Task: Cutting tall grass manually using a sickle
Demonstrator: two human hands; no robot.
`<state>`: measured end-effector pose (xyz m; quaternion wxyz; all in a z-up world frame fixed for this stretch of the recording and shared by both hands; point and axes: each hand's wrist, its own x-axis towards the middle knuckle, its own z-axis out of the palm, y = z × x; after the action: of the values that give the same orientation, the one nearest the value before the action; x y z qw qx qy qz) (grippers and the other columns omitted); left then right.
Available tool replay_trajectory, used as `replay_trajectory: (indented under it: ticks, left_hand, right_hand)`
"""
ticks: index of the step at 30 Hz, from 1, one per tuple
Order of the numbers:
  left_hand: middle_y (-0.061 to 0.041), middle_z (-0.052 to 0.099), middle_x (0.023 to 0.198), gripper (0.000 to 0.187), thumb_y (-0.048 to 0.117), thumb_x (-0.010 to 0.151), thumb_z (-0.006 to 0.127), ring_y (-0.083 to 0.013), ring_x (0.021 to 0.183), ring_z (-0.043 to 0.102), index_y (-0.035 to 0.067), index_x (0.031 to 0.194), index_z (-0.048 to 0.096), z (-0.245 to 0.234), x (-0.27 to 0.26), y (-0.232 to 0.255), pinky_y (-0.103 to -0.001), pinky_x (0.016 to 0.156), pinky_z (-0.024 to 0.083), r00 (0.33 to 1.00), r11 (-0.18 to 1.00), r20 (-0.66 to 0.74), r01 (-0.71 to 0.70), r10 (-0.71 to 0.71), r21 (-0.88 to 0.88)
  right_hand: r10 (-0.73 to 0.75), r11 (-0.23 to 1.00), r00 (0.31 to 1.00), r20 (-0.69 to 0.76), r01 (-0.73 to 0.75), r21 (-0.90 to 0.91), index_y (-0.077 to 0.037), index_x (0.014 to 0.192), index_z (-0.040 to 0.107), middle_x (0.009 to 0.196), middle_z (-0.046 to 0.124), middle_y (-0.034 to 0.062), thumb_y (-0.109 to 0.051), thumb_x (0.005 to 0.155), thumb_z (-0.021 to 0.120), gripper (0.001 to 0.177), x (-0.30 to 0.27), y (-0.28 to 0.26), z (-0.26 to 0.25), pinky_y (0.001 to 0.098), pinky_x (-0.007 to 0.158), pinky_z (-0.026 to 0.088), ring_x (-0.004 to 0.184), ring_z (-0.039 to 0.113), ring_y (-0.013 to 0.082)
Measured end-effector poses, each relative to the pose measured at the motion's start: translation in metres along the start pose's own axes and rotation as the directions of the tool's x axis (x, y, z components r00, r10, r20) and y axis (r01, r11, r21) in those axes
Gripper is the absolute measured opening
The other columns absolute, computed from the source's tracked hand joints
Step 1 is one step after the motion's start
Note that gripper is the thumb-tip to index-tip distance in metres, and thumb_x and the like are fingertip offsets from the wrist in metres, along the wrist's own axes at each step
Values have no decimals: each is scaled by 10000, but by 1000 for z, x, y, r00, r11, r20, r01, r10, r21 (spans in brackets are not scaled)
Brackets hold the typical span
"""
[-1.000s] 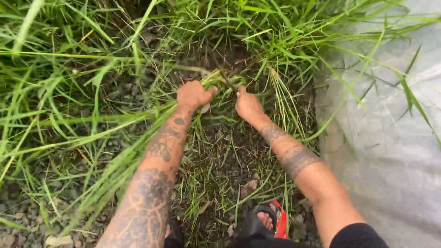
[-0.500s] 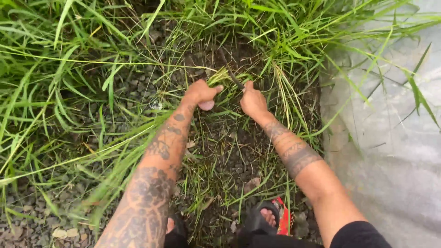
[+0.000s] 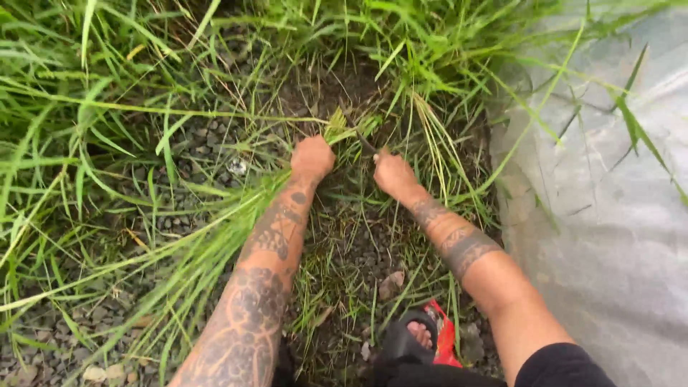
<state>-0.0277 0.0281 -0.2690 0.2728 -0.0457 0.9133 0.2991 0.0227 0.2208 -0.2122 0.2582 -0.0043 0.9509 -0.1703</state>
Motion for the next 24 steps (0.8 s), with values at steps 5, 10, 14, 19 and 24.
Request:
replay_trajectory:
  ticks: [5, 10, 14, 19, 24]
  left_hand:
    - [-253, 752, 924, 275, 143, 927, 581, -392, 929, 752, -57, 974, 765, -17, -22, 15, -500, 784, 629, 1000, 997, 13, 10, -11, 83]
    - [-241, 760, 898, 273, 121, 924, 559, -389, 926, 756, -61, 939, 762, -18, -20, 22, -505, 767, 624, 1000, 993, -9, 0, 1, 118]
    - [-240, 762, 950, 298, 140, 924, 528, -390, 977, 749, -44, 967, 758, -3, -19, 12, -514, 819, 611, 1000, 997, -12, 15, -14, 79]
    - [-231, 763, 982, 309, 132, 933, 513, -379, 1008, 744, -43, 985, 762, 5, -12, 16, -494, 856, 605, 999, 994, -23, 38, -36, 101]
    - [-232, 762, 1008, 313, 150, 914, 531, -390, 1035, 731, -29, 1017, 765, 0, -16, 26, -495, 852, 600, 1000, 997, -11, 27, -26, 69]
  right_hand:
    - [7, 993, 1000, 17, -5, -119, 84, 1163, 560, 940, 694, 340, -262, 1101, 325, 423, 66, 14, 34, 559, 658, 616, 859, 740, 474]
    - [-28, 996, 998, -62, 22, -89, 73, 1157, 590, 918, 719, 319, -223, 1065, 372, 379, 91, -20, 15, 577, 673, 614, 868, 742, 478]
    - [-80, 980, 995, -64, 67, -185, 79, 1139, 617, 948, 731, 324, -139, 1057, 345, 358, 75, -15, 17, 541, 666, 625, 867, 752, 450]
    - [12, 970, 1000, -14, -15, -245, 119, 1200, 599, 933, 714, 348, -116, 1022, 348, 387, 90, 16, 33, 537, 643, 629, 850, 747, 449]
    - [11, 977, 999, 37, -3, -215, 153, 1279, 524, 896, 681, 377, -89, 1017, 312, 414, 40, 41, 25, 547, 567, 618, 784, 740, 456]
